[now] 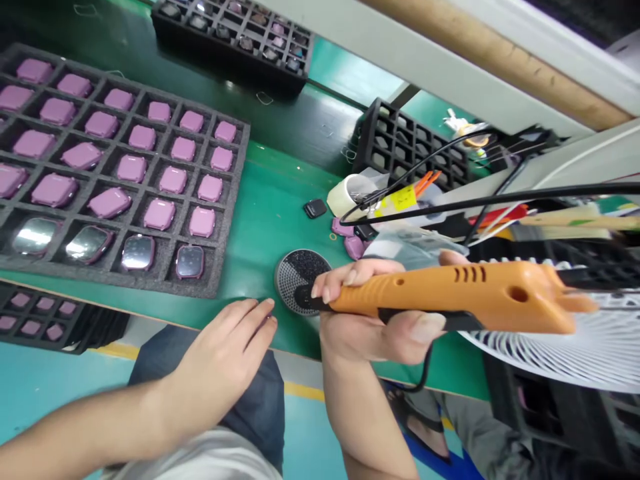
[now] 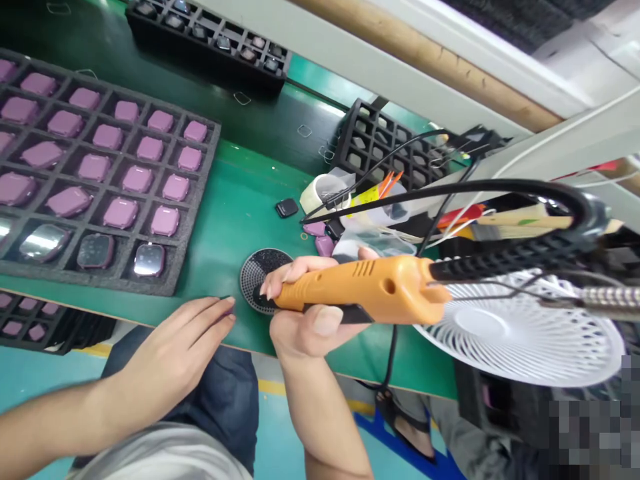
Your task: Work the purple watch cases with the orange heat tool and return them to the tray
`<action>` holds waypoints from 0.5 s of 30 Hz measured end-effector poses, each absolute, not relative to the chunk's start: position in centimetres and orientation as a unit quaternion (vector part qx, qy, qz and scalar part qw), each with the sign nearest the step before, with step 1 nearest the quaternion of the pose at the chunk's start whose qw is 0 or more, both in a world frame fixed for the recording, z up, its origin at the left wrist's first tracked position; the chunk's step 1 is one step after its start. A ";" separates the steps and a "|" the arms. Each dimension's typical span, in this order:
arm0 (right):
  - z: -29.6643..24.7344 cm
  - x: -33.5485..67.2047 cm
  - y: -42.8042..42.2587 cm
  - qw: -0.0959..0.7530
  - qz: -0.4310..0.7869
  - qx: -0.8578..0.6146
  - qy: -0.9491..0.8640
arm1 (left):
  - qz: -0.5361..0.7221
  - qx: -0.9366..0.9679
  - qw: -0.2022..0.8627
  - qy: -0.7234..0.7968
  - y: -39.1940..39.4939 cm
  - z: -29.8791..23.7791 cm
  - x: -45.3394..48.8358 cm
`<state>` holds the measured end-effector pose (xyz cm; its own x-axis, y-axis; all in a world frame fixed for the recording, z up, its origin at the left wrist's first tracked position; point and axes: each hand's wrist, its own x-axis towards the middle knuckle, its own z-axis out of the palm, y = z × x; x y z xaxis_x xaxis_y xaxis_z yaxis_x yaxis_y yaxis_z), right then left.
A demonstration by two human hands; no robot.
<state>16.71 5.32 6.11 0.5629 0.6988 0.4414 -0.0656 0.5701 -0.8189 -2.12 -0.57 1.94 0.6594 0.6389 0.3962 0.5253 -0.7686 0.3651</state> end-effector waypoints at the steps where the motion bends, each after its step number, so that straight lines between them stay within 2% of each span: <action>1: 6.1 16.8 5.3 0.789 0.246 -0.395 -0.401 | 0.259 0.901 0.113 0.330 -0.6 1.7 -2.0; 7: 5.8 17.0 5.2 0.777 0.251 -0.394 -0.422 | 0.274 0.871 0.131 0.385 -0.9 1.3 -2.4; 15: 7.9 17.4 3.6 0.755 0.266 -0.401 -0.446 | 0.325 0.869 0.146 0.343 0.1 0.4 -1.0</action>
